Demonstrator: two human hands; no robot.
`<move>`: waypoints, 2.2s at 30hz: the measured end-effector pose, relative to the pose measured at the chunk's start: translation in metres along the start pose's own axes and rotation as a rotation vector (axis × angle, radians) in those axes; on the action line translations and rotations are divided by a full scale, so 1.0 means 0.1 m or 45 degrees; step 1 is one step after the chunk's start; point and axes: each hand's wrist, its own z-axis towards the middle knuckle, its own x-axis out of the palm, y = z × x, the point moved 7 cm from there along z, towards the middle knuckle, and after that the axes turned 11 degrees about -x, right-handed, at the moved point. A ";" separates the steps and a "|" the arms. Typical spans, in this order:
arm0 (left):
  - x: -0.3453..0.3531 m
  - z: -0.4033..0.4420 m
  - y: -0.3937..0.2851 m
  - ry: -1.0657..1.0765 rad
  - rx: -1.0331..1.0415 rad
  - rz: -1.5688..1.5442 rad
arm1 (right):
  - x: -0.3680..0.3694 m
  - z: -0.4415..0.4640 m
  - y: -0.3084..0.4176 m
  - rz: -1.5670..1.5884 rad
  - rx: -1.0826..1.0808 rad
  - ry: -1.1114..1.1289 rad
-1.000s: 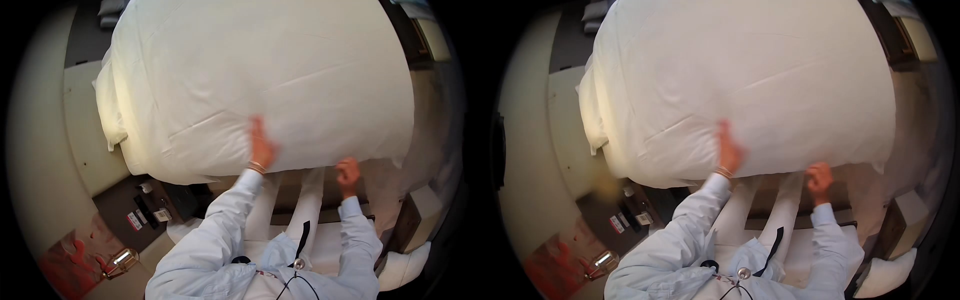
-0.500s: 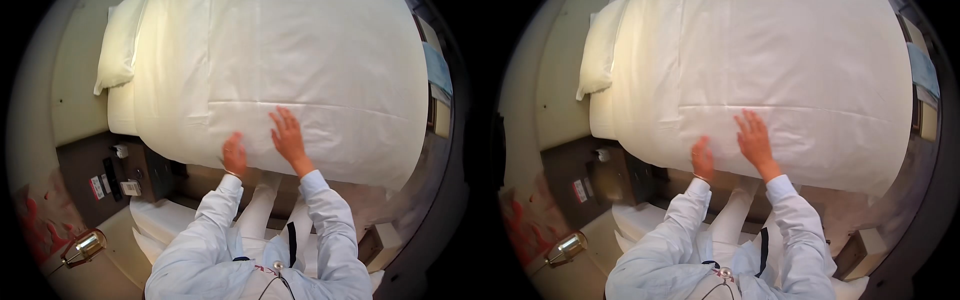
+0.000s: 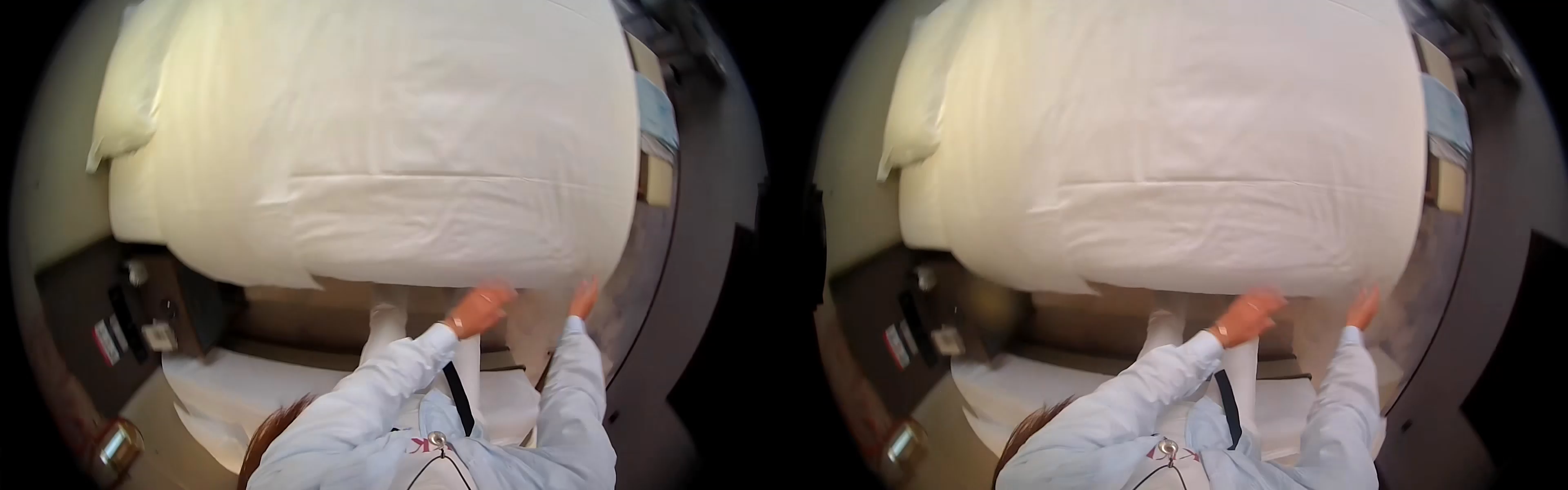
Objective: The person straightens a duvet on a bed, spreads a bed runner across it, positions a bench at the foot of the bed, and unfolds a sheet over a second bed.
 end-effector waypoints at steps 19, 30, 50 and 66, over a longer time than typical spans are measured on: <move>1.61 2.06 -0.31 -1.051 -0.636 0.786 | 0.44 0.88 -2.04 0.849 0.385 0.006; 4.69 3.11 -2.26 0.205 -0.312 -0.437 | -0.61 0.26 -3.69 1.789 1.109 -0.266; 5.91 5.13 -4.15 0.267 -0.705 -0.965 | -2.86 1.50 -5.72 1.986 0.639 -0.340; 3.64 4.01 -4.25 -1.421 -0.152 -1.603 | -3.05 4.00 -4.26 1.844 -0.439 0.955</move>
